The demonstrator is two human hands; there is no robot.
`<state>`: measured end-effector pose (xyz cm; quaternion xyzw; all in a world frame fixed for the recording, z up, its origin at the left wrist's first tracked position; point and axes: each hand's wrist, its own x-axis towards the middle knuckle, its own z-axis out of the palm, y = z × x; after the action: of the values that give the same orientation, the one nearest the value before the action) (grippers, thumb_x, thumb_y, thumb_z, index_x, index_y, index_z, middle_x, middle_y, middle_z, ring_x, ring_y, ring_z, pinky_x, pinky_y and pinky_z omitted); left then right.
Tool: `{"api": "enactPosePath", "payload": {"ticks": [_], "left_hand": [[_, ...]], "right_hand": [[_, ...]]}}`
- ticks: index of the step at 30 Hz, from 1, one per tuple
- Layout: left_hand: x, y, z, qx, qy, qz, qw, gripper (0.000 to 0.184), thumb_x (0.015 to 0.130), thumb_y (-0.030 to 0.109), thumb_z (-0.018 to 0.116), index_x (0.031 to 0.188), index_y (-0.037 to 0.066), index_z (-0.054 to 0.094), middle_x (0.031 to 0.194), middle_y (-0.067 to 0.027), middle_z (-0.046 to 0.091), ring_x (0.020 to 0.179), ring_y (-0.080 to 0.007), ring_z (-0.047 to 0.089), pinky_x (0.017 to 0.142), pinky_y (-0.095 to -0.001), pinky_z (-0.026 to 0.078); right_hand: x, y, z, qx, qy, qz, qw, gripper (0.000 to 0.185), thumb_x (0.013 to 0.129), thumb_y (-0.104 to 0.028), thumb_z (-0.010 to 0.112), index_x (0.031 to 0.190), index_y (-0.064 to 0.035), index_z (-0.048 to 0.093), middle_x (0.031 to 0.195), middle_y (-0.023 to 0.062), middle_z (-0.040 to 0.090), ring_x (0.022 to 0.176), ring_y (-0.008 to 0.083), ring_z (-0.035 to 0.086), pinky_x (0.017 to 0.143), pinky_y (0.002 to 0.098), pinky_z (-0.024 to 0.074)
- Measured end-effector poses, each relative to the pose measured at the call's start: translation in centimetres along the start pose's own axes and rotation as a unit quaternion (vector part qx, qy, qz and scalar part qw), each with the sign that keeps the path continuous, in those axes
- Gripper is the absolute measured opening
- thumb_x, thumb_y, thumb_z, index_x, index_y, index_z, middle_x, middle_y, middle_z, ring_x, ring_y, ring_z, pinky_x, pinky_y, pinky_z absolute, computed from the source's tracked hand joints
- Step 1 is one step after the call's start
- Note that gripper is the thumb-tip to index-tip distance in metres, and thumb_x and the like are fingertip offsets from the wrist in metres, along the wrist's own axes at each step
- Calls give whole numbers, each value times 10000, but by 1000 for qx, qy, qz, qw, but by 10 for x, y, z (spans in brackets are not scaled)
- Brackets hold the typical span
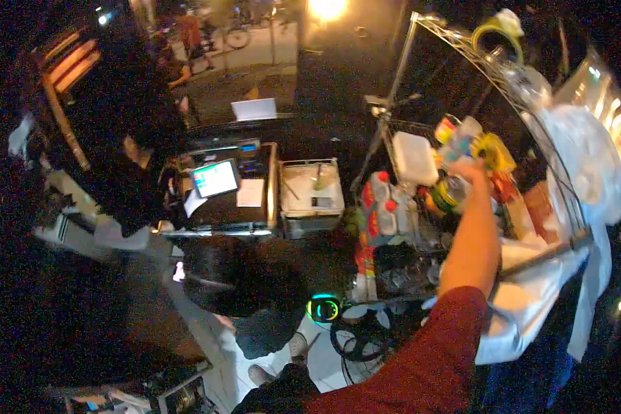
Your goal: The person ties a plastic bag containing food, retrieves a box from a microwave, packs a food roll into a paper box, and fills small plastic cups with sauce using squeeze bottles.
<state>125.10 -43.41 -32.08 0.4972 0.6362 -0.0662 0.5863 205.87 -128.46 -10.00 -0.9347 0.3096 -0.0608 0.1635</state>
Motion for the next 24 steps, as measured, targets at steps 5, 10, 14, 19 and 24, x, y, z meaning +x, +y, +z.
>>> {"api": "enactPosePath", "payload": {"ticks": [5, 10, 14, 19, 24], "left_hand": [[-6, -16, 15, 6, 1, -19, 1000, 692, 986, 679, 554, 1459, 174, 567, 1327, -47, 630, 1157, -269, 625, 902, -456, 542], [-8, -28, 28, 3, 1, -23, 1000, 660, 992, 652, 558, 1435, 164, 582, 1296, -49, 641, 1128, -262, 633, 884, -445, 544], [-8, -38, 42, -1, -3, -27, 1000, 634, 996, 631, 562, 1415, 156, 594, 1272, -51, 650, 1104, -257, 639, 869, -436, 545], [-10, -51, 48, -5, 0, -30, 1000, 603, 1002, 605, 566, 1390, 145, 610, 1241, -54, 661, 1074, -250, 647, 850, -425, 546], [-17, -68, 41, -3, 8, -37, 999, 572, 1008, 578, 571, 1365, 135, 625, 1211, -56, 672, 1045, -244, 654, 831, -414, 547]], "right_hand": [[-5, 2, -6, -88, -100, 24, 991, 1176, 582, -516, 922, 1545, -23, 460, 1561, 254, 493, 1409, 378, 512, 1157, 519, 453], [-9, 1, -15, -120, -90, 36, 988, 1124, 601, -529, 907, 1523, -41, 490, 1565, 256, 490, 1412, 387, 511, 1154, 534, 451], [-7, -1, -26, -132, -82, 38, 987, 1083, 615, -539, 895, 1506, -56, 514, 1568, 258, 488, 1415, 395, 510, 1152, 545, 449], [-5, -2, -29, -142, -74, 39, 986, 1033, 633, -552, 880, 1485, -74, 544, 1571, 259, 486, 1418, 404, 509, 1149, 560, 447], [-1, -11, -32, -150, -59, 37, 986, 983, 651, -565, 865, 1463, -92, 575, 1575, 261, 483, 1421, 413, 508, 1146, 575, 445]]}}
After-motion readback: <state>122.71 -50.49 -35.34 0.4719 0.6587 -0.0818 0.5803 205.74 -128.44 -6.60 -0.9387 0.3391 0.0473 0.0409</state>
